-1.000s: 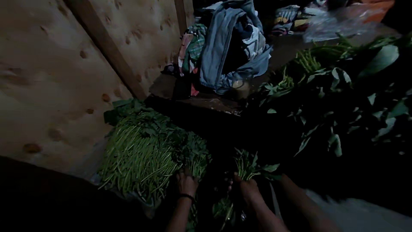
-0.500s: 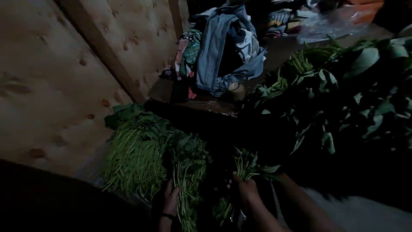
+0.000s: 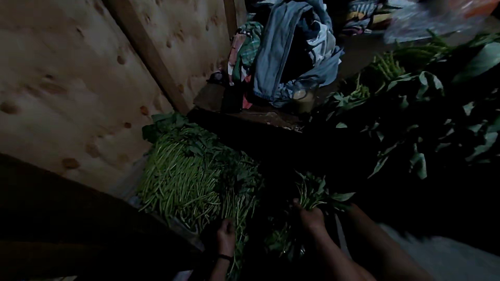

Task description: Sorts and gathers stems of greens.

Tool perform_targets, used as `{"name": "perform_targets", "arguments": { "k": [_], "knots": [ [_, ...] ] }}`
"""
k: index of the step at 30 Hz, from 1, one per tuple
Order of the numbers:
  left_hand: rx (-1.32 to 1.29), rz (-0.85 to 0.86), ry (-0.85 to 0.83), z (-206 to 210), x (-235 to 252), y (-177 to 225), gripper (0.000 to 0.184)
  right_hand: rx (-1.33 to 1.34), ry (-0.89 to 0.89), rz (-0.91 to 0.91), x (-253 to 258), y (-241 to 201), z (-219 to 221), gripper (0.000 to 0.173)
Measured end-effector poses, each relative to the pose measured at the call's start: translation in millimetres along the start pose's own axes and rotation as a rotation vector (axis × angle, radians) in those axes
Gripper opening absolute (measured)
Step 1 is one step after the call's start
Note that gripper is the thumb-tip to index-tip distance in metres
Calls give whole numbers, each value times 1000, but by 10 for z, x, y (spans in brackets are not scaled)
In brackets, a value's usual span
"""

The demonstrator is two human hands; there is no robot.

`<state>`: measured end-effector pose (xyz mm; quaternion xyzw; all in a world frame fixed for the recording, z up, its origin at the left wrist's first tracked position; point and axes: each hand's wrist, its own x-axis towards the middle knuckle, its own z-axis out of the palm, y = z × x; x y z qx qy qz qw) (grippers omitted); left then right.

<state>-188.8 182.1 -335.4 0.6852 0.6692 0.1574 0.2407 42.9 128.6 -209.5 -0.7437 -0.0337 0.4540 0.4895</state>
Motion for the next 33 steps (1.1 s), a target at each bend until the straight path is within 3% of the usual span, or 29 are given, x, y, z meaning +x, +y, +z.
{"name": "perform_targets", "arguments": {
  "k": [5, 8, 11, 16, 19, 24, 33],
  "knots": [
    [164, 73, -229, 338, 178, 351, 36, 42, 141, 7, 29, -22, -62, 33],
    [424, 15, -389, 451, 313, 520, 49, 97, 193, 14, 64, 2, -70, 31],
    [524, -55, -481, 460, 401, 519, 41, 103, 176, 45, 50, -13, -54, 31],
    [66, -132, -438, 84, 351, 520, 40, 103, 51, 19, 73, 56, -30, 32],
    [-198, -121, -372, -265, 25, 633, 39, 80, -53, 17, 51, 78, 7, 29],
    [-613, -82, -242, -481, -549, 781, 27, 121, -186, 34, -125, 41, 53, 26],
    [-791, -20, -56, -452, -970, 867, 20, 129, -277, -43, -252, 53, 54, 33]
  ]
}}
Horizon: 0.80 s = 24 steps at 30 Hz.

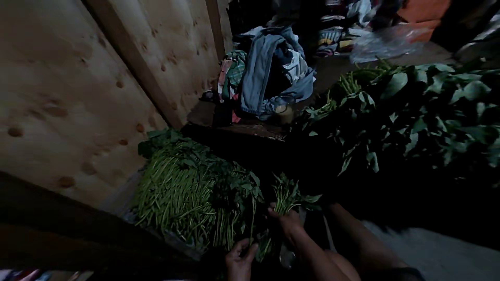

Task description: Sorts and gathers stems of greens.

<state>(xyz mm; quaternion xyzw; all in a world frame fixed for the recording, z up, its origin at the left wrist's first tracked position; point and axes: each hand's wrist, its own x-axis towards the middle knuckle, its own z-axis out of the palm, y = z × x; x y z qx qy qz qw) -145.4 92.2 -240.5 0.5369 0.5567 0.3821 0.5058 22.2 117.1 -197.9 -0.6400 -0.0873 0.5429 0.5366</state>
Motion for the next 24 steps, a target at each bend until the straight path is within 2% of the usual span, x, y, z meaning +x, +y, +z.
{"name": "perform_targets", "arguments": {
  "k": [4, 8, 13, 18, 21, 24],
  "knots": [
    [237, 144, 45, 18, -55, -34, 19, -14, -35, -120, -21, 29, 38, 39],
    [428, 259, 68, -39, -63, 20, 22, 24, -50, -151, -42, 37, 67, 41],
    [486, 422, 54, -108, -25, -27, 19, -4, -65, -154, -10, 54, 53, 37],
    [242, 142, -208, -89, 160, 124, 38, 14, -154, -117, -48, 24, 74, 37],
    [112, 44, -160, 97, 313, 268, 34, -58, -229, -108, -114, 14, 87, 38],
    [-56, -53, -73, 285, 420, 372, 39, -115, -279, -94, -137, 30, 83, 36]
  ]
}}
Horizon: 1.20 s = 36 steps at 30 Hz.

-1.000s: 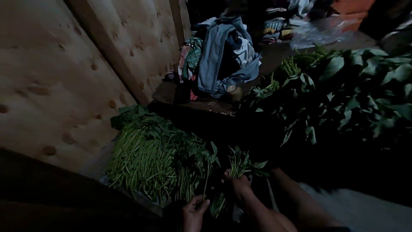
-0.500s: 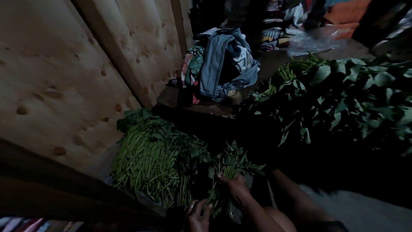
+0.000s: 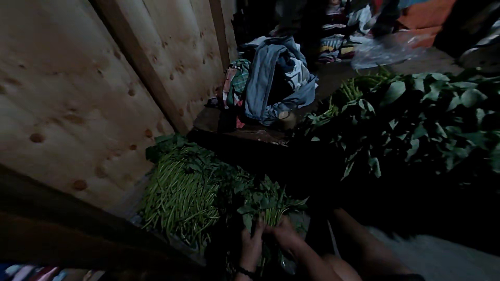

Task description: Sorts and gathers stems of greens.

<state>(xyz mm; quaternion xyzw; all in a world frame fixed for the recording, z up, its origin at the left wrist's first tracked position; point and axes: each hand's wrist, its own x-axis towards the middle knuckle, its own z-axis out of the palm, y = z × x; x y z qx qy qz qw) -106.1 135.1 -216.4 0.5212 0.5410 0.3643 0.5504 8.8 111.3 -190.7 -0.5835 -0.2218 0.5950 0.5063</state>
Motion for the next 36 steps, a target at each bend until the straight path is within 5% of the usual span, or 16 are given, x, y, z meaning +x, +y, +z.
{"name": "perform_targets", "arguments": {
  "k": [3, 7, 12, 18, 26, 36],
  "knots": [
    [195, 44, 183, 67, 71, -103, 34, 7, 18, 13, 54, 18, -48, 35],
    [783, 82, -24, -123, -166, -200, 40, -73, 122, 24, 87, 61, -89, 39],
    [996, -124, -209, -502, -252, -499, 44, -74, 276, -56, 145, 12, -152, 39],
    [505, -81, -189, -712, -111, -344, 61, -232, 153, 8, 107, 13, -123, 46],
    [103, 346, -114, -279, 112, 0, 16, -227, -31, -33, 18, 5, -53, 36],
    [-32, 325, -7, -233, 94, 91, 12, 10, -102, 11, 30, 22, -59, 23]
  ]
}}
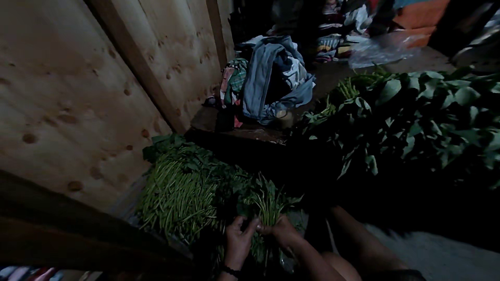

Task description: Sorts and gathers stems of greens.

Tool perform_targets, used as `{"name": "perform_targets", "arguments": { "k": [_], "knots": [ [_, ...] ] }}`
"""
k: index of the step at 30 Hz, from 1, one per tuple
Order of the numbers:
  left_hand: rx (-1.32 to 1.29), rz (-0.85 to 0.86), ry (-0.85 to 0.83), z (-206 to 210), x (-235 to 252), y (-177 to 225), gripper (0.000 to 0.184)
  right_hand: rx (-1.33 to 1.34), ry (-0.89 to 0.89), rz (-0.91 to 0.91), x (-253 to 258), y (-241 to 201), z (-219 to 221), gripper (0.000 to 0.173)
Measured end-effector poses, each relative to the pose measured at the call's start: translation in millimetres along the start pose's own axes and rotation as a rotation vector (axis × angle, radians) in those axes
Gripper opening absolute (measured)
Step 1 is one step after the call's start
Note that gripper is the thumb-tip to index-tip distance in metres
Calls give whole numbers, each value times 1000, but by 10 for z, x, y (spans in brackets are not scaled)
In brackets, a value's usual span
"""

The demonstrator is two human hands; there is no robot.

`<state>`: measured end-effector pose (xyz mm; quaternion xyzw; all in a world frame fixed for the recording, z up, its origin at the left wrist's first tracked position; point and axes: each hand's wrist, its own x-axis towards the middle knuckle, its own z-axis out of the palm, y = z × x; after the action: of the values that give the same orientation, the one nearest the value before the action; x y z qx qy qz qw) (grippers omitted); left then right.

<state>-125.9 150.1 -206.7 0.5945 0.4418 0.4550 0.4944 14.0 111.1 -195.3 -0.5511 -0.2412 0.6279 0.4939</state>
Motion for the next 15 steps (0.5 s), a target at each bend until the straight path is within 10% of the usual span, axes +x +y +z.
{"name": "perform_targets", "arguments": {
  "k": [9, 15],
  "knots": [
    [633, -100, -625, -185, -169, -60, 29, -6, 437, 9, 86, 6, -117, 35],
    [603, -129, -488, -163, -375, -276, 32, -60, 521, 104, 114, -11, -351, 32]
  ]
}}
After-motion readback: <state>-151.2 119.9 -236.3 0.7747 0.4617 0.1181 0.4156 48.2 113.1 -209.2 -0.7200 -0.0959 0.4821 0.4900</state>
